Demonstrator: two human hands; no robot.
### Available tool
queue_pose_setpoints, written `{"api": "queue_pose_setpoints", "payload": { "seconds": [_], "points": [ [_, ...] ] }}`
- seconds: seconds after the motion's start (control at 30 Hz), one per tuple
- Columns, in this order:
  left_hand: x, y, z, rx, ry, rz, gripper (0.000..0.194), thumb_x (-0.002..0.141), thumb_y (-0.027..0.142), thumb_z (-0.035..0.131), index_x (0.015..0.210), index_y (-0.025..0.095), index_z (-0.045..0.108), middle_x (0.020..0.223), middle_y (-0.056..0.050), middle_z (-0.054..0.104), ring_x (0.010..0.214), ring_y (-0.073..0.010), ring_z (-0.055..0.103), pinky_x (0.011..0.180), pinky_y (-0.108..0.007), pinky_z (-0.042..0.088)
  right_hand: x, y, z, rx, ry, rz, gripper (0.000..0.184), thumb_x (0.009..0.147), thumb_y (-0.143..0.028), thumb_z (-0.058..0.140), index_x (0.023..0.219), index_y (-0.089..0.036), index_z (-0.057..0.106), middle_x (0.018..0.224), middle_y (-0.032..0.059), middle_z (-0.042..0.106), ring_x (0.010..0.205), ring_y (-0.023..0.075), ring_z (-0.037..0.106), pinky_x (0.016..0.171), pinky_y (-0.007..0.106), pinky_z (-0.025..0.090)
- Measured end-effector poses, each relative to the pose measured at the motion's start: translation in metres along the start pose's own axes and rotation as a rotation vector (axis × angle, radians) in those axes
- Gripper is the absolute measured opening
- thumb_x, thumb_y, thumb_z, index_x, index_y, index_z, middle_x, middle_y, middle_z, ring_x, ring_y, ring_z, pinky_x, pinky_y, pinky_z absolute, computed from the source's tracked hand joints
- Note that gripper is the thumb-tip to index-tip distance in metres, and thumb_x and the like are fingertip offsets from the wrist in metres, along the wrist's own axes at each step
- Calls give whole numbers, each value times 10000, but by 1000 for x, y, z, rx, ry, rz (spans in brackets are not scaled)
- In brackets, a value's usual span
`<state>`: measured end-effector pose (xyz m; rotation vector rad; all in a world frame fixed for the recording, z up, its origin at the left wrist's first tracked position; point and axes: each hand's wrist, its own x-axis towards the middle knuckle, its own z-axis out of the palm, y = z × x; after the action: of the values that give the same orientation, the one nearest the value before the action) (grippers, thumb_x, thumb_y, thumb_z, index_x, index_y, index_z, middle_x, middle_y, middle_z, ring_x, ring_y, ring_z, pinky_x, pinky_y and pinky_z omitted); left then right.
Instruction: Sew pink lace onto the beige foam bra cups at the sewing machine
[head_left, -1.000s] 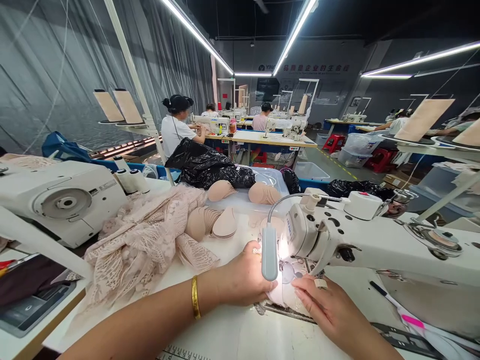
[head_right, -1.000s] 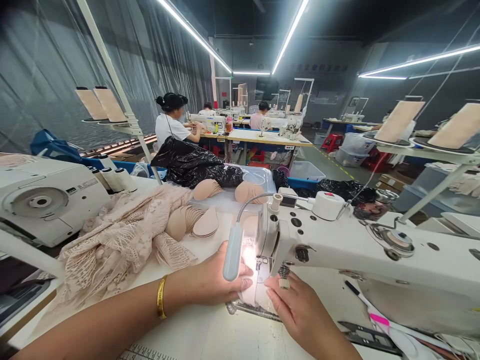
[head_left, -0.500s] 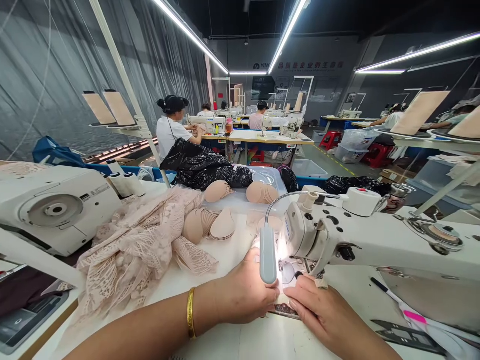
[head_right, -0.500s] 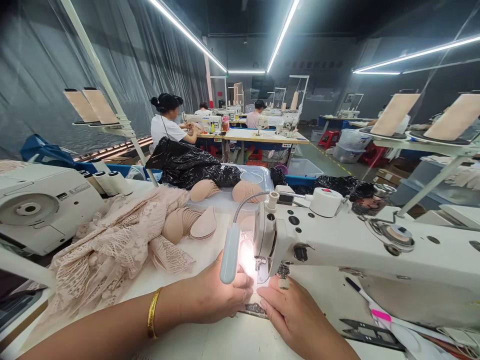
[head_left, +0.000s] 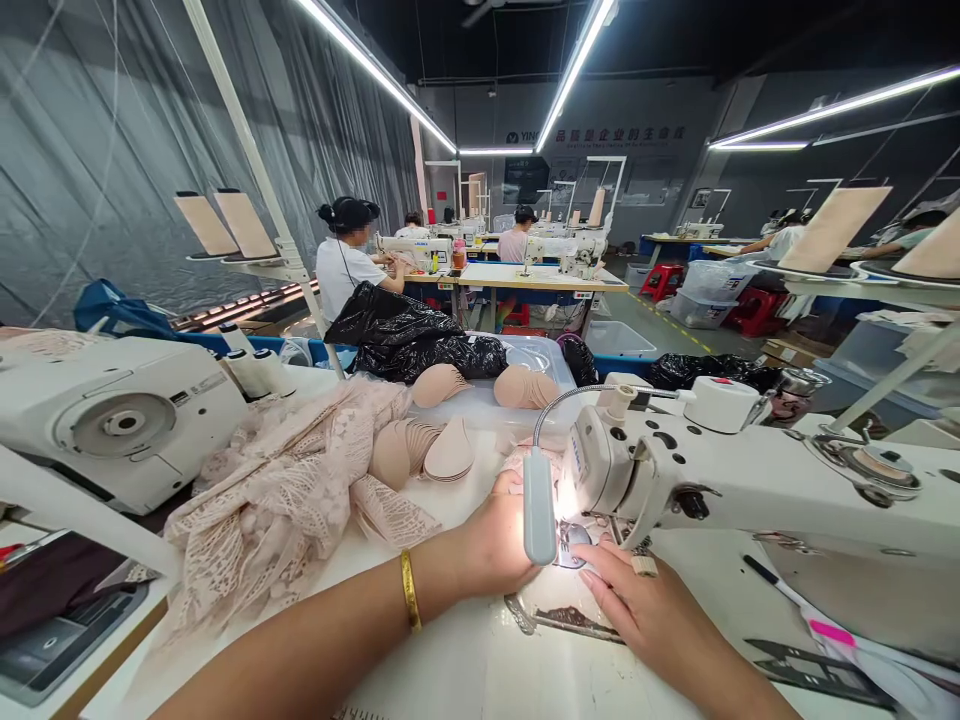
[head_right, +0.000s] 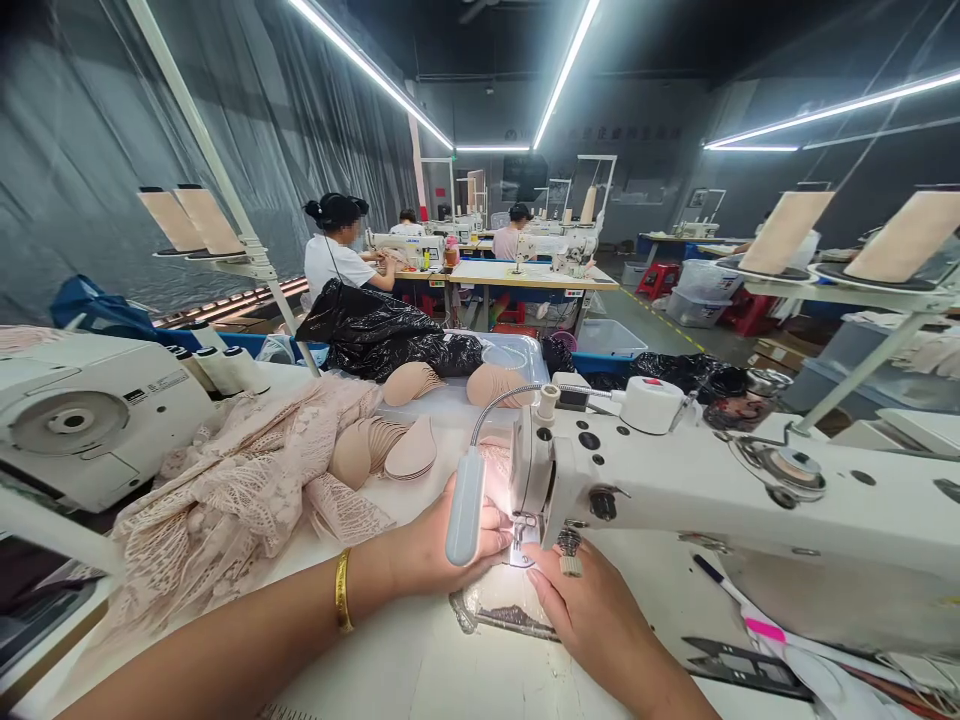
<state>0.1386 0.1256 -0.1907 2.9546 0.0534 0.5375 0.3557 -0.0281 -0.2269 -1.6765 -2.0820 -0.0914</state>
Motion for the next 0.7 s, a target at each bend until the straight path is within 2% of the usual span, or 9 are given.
{"api": "queue_pose_setpoints", "payload": {
  "seconds": [0.07, 0.13, 0.23, 0.3, 0.37, 0.47, 0.6, 0.67, 0.7],
  "points": [
    [4, -6, -11, -12, 16, -32, 131, 1018, 210, 595, 923, 185, 681, 1036, -69, 764, 1016, -275, 675, 1096, -526, 387, -4, 3, 5, 15, 31, 14, 316, 1121, -340, 435, 1234, -322, 730, 993, 38, 806, 897, 265, 783, 711, 370, 644],
    [11, -14, -29, -19, 86, -183, 113, 967, 154, 606, 917, 191, 701, 1005, -64, 749, 953, -264, 677, 1055, -503, 418, -7, 7, 11, 35, 59, 24, 300, 1121, -355, 452, 1252, -333, 721, 1056, 39, 816, 962, 270, 788, 750, 376, 646],
    [25, -34, -53, 0, 225, -455, 237, 928, 88, 589, 1070, 202, 741, 1177, -111, 733, 1088, -311, 669, 1018, -489, 457, -10, 11, 18, 56, 54, 31, 287, 1124, -374, 459, 1243, -336, 717, 1122, 44, 813, 1007, 270, 786, 795, 386, 647],
    [35, -50, -58, -10, 254, -535, 191, 904, 133, 663, 1058, 199, 756, 1213, -122, 736, 1131, -335, 664, 972, -469, 500, -9, 12, 20, 60, 56, 42, 289, 1130, -387, 445, 1224, -335, 713, 1128, 47, 804, 978, 269, 782, 789, 397, 644],
    [43, -63, -59, -59, 264, -594, 36, 870, 209, 743, 901, 198, 759, 1042, -79, 771, 975, -293, 701, 838, -394, 547, -8, 12, 20, 75, 59, 46, 287, 1134, -388, 438, 1222, -333, 706, 1121, 49, 797, 952, 265, 774, 779, 396, 638],
    [46, -73, -69, -121, 373, -676, 182, 936, 277, 670, 782, 189, 709, 816, -28, 739, 768, -220, 695, 671, -305, 536, -5, 10, 14, 102, 44, 33, 276, 1139, -358, 438, 1223, -322, 698, 1059, 45, 791, 906, 246, 763, 747, 367, 620],
    [22, -63, -102, -72, 650, -729, 128, 973, 258, 561, 925, 194, 661, 1003, -59, 756, 970, -240, 710, 850, -350, 563, 0, 3, 0, 61, -10, 18, 277, 1132, -314, 426, 1148, -299, 702, 872, 16, 737, 779, 233, 713, 659, 344, 576],
    [2, -48, -107, -18, 717, -640, 59, 952, 249, 612, 927, 211, 648, 1069, -53, 760, 1058, -241, 694, 979, -377, 530, 2, -1, -5, 32, -20, 32, 288, 1125, -298, 419, 1120, -289, 707, 809, 4, 691, 716, 223, 663, 627, 337, 556],
    [-7, -38, -103, 19, 690, -494, 43, 951, 239, 630, 928, 214, 656, 1029, -49, 767, 1004, -232, 703, 950, -366, 532, 3, -2, -7, 24, -19, 41, 295, 1122, -291, 415, 1115, -284, 710, 806, 5, 682, 711, 222, 649, 627, 335, 554]
  ]
}}
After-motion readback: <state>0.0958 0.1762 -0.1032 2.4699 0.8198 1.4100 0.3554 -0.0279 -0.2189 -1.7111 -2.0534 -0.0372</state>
